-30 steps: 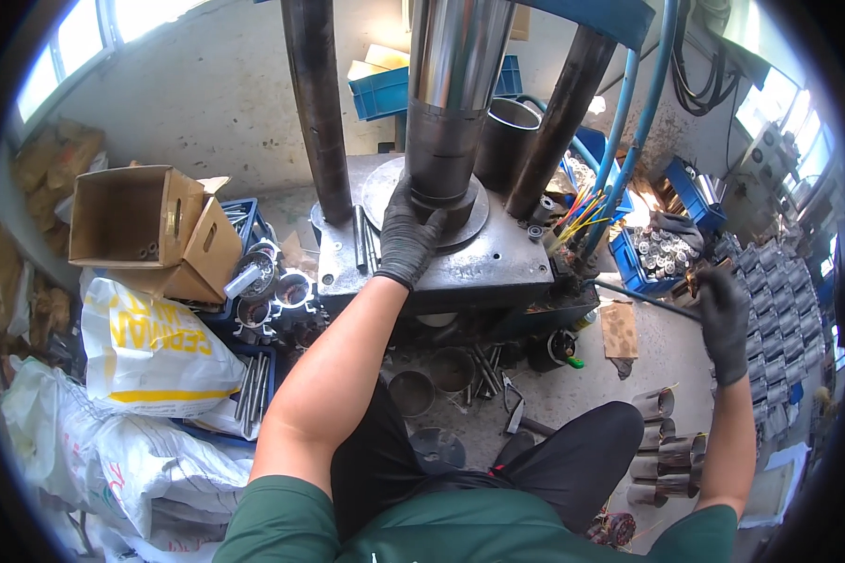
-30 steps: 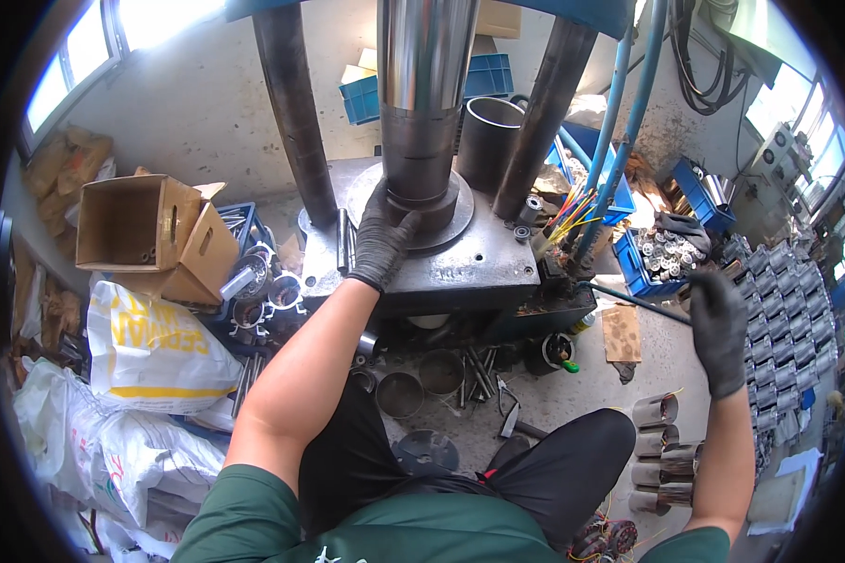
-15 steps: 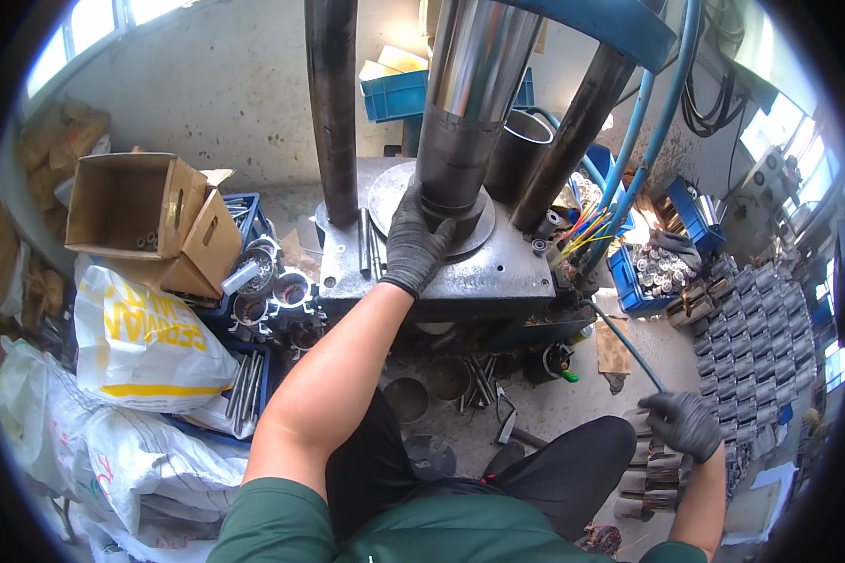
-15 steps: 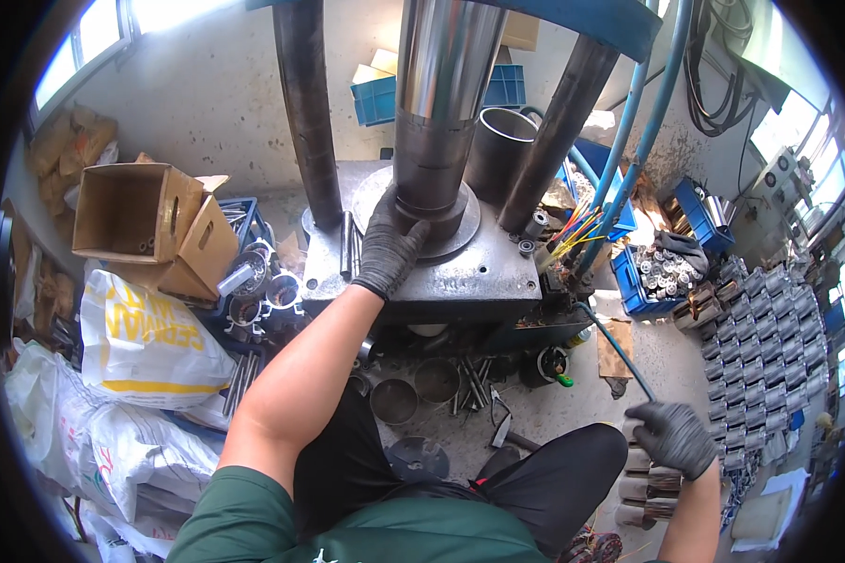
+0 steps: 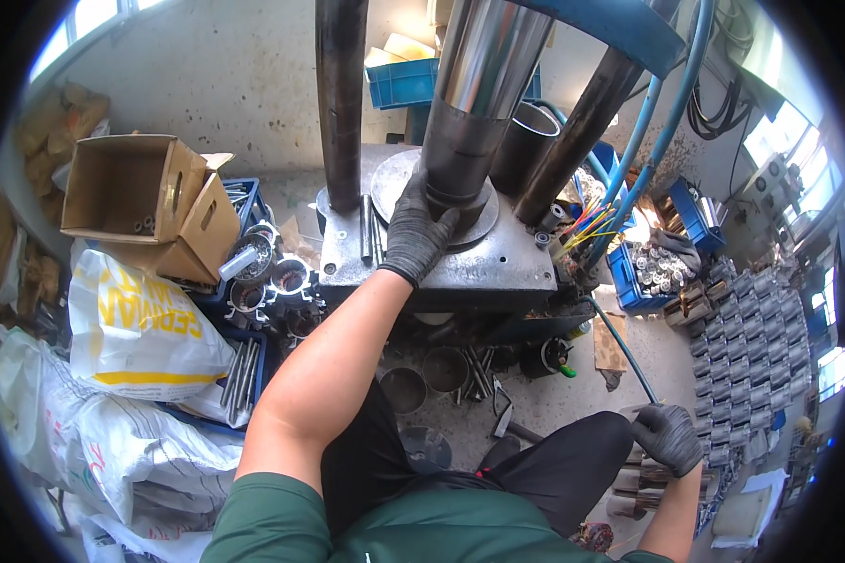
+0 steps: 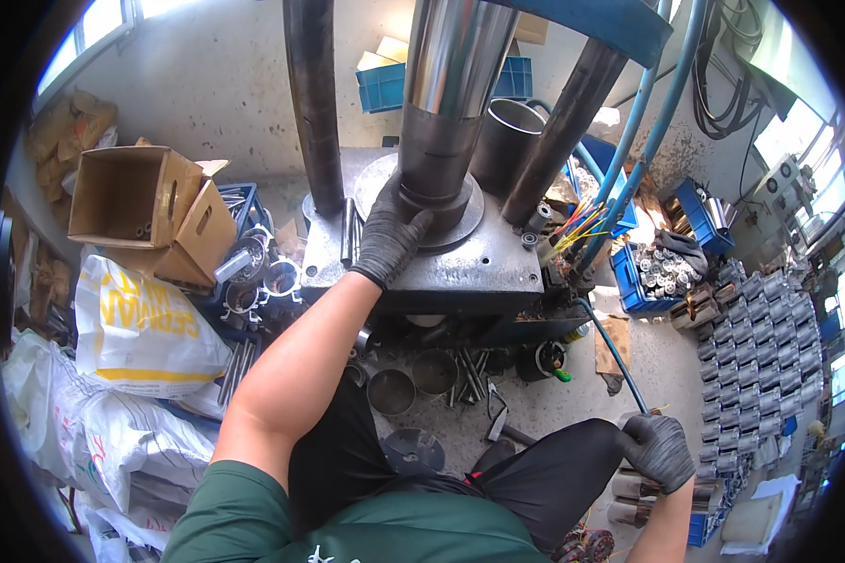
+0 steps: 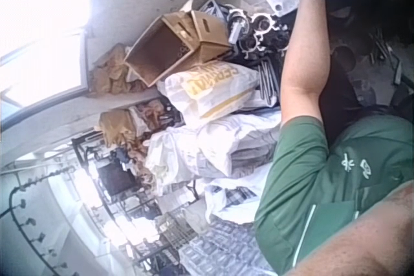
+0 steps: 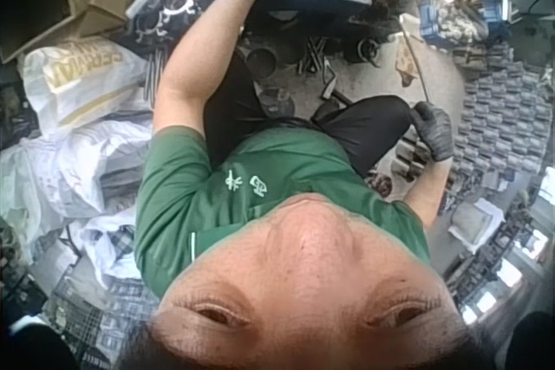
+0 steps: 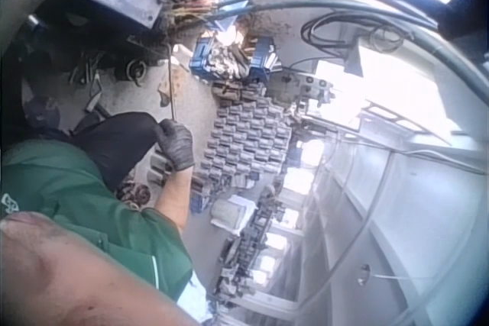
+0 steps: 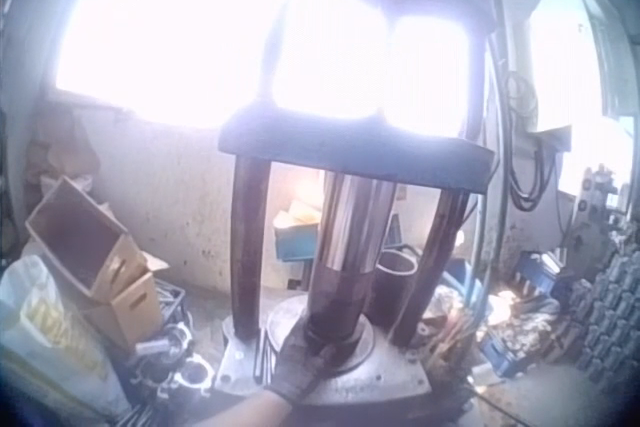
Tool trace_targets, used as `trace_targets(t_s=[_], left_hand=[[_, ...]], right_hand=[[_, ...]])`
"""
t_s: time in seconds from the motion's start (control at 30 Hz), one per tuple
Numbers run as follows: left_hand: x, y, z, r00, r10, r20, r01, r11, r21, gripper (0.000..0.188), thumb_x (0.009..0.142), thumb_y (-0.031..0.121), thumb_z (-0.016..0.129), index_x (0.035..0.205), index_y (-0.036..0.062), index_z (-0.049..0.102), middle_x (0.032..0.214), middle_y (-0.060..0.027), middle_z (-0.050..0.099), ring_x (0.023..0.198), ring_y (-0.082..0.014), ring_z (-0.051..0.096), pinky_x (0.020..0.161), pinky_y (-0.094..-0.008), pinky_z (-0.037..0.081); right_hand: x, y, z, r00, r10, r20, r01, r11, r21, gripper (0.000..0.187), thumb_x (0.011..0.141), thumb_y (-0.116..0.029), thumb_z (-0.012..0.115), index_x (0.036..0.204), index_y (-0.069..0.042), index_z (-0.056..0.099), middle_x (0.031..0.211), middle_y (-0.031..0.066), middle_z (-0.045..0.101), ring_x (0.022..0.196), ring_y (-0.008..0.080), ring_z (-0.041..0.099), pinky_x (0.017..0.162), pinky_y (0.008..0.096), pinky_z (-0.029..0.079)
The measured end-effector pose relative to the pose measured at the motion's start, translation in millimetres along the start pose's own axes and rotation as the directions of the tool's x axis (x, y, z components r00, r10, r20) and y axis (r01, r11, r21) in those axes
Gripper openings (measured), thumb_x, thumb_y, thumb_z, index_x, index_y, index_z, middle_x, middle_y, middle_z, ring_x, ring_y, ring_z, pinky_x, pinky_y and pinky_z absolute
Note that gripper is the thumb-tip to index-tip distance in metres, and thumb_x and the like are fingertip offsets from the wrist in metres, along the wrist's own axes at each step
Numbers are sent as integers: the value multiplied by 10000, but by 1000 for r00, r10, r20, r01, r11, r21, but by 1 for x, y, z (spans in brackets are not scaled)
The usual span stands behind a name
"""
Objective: Insert a copper wire stator into a metal cylinder housing using a hydraulic press.
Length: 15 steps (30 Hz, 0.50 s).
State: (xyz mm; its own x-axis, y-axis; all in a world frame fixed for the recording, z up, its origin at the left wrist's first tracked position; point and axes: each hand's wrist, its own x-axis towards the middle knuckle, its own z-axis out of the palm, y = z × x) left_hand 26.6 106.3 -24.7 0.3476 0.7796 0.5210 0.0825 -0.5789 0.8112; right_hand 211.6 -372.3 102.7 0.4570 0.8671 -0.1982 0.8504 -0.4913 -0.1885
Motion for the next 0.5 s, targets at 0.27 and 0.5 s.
trace_targets(t_s=[0.27,0.5], left_hand=[[0,-2,1,1000,-12,9,12,999,-47,673,848,100,812,1438,4,503,1351,-250,642,1293,-411,611,1139,-457,478],[-1,4,-3,999,-32,25,32,999,-26,709,854,66,803,1479,10,473,1395,-241,621,1335,-393,586,1169,-441,454]], right_hand=[[-2,3,5,999,25,-46,-28,996,-81,241,863,-268,756,797,-39,722,746,189,672,723,404,689,670,477,543],[-2,4,7,996,37,-78,-44,996,-83,226,850,-261,758,806,-42,721,744,206,666,733,412,690,672,480,544]])
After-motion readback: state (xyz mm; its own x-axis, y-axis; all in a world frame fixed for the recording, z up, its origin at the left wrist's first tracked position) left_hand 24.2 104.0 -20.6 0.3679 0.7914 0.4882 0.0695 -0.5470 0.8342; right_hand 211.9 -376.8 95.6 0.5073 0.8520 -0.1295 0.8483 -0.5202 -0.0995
